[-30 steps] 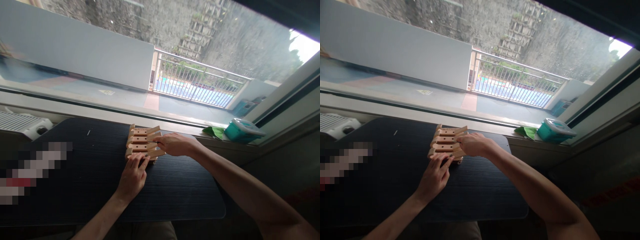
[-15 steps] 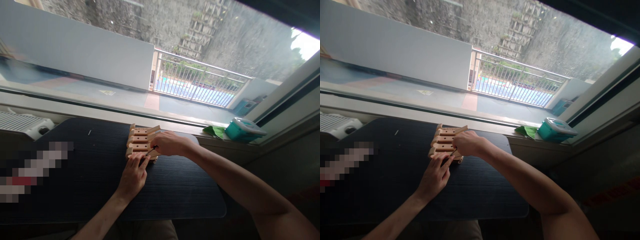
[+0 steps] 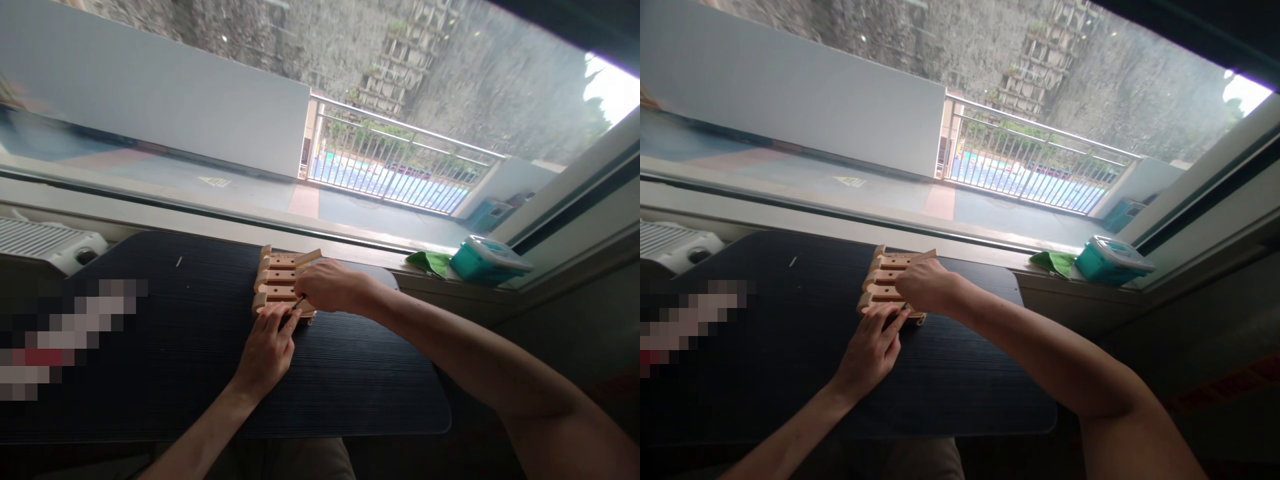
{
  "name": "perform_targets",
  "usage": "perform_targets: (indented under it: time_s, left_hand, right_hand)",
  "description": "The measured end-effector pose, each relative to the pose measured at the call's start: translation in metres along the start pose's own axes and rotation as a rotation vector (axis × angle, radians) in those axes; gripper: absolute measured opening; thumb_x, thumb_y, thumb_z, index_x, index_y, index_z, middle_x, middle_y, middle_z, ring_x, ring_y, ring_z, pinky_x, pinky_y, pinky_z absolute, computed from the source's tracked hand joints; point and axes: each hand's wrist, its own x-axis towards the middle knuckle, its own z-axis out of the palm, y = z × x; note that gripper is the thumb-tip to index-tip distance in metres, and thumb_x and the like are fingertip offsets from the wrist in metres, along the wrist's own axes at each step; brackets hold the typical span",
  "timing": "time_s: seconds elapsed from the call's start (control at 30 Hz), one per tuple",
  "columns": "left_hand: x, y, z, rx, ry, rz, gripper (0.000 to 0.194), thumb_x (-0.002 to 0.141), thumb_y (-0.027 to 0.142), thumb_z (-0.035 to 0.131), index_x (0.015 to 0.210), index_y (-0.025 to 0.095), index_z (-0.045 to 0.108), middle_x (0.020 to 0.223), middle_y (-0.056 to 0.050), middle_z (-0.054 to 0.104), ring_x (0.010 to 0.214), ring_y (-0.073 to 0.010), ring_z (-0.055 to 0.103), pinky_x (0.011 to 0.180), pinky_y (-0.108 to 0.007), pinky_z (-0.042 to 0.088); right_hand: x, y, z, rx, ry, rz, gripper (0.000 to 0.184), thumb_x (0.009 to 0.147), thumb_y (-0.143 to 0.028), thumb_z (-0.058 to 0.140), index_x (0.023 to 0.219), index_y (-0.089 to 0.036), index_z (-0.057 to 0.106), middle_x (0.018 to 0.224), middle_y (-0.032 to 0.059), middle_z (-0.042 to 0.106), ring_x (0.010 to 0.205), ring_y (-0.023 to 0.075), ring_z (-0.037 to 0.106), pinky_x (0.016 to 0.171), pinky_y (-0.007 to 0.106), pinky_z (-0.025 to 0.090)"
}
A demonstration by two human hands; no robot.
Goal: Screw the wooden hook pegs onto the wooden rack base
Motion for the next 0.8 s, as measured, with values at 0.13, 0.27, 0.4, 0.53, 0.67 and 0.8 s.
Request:
perform_targets:
  time_s: [0.13, 0.27, 0.4, 0.53, 0.67, 0.8]
  left_hand:
    - [-0.001, 0.0, -0.001, 0.0, 0.0, 0.002, 0.048, 0.08, 0.001, 0.048, 0.127, 0.013, 0.052, 0.121, -0.013, 0.05, 0.12, -0.0291, 0.045, 0.106, -0.053, 0.041]
    - [-0.003, 0.0, -0.001, -0.002, 0.005, -0.003, 0.049, 0.081, 0.002, 0.048, 0.127, 0.016, 0.052, 0.121, -0.013, 0.05, 0.12, -0.029, 0.046, 0.105, -0.052, 0.042]
    - [-0.004, 0.0, 0.0, 0.02, 0.008, 0.01, 0.048, 0.081, 0.002, 0.048, 0.127, 0.014, 0.053, 0.121, -0.014, 0.05, 0.12, -0.0299, 0.046, 0.104, -0.052, 0.043]
    - [-0.004, 0.0, 0.0, 0.055, 0.004, 0.01, 0.048, 0.081, 0.002, 0.049, 0.127, 0.013, 0.053, 0.122, -0.013, 0.051, 0.12, -0.0298, 0.046, 0.106, -0.053, 0.041]
    - [-0.003, 0.0, 0.0, 0.059, -0.002, 0.01, 0.048, 0.081, 0.002, 0.048, 0.127, 0.013, 0.053, 0.122, -0.013, 0.052, 0.12, -0.0285, 0.048, 0.108, -0.053, 0.039]
    - [-0.003, -0.001, 0.0, 0.04, -0.004, 0.0, 0.047, 0.081, 0.002, 0.049, 0.126, 0.013, 0.054, 0.121, -0.013, 0.052, 0.12, -0.0291, 0.047, 0.107, -0.052, 0.04]
  right_hand:
    - [0.009, 0.0, -0.003, -0.001, -0.029, -0.022, 0.013, 0.083, -0.015, 0.059, 0.081, -0.016, 0.072, 0.083, 0.0078, 0.071, 0.085, 0.0206, 0.062, 0.071, 0.028, 0.041]
    - [0.017, 0.0, -0.008, 0.008, -0.075, 0.031, 0.013, 0.081, -0.018, 0.059, 0.078, -0.017, 0.071, 0.082, 0.008, 0.07, 0.086, 0.0232, 0.062, 0.07, 0.03, 0.043]
    - [0.02, -0.003, -0.013, -0.001, -0.094, 0.039, 0.015, 0.08, -0.017, 0.057, 0.086, -0.016, 0.07, 0.086, 0.0081, 0.07, 0.087, 0.0227, 0.062, 0.07, 0.031, 0.044]
    - [0.017, -0.004, -0.018, -0.007, -0.117, 0.023, 0.023, 0.076, -0.018, 0.061, 0.097, -0.016, 0.069, 0.094, 0.0082, 0.07, 0.088, 0.0217, 0.062, 0.067, 0.028, 0.044]
    - [0.014, -0.003, -0.019, -0.075, -0.098, 0.035, 0.023, 0.078, -0.013, 0.057, 0.099, -0.017, 0.068, 0.099, 0.0083, 0.069, 0.089, 0.0234, 0.064, 0.062, 0.029, 0.043]
    - [0.016, -0.001, -0.013, -0.108, -0.008, -0.046, 0.022, 0.086, -0.012, 0.05, 0.098, -0.015, 0.068, 0.105, 0.0092, 0.068, 0.095, 0.0228, 0.064, 0.06, 0.027, 0.042]
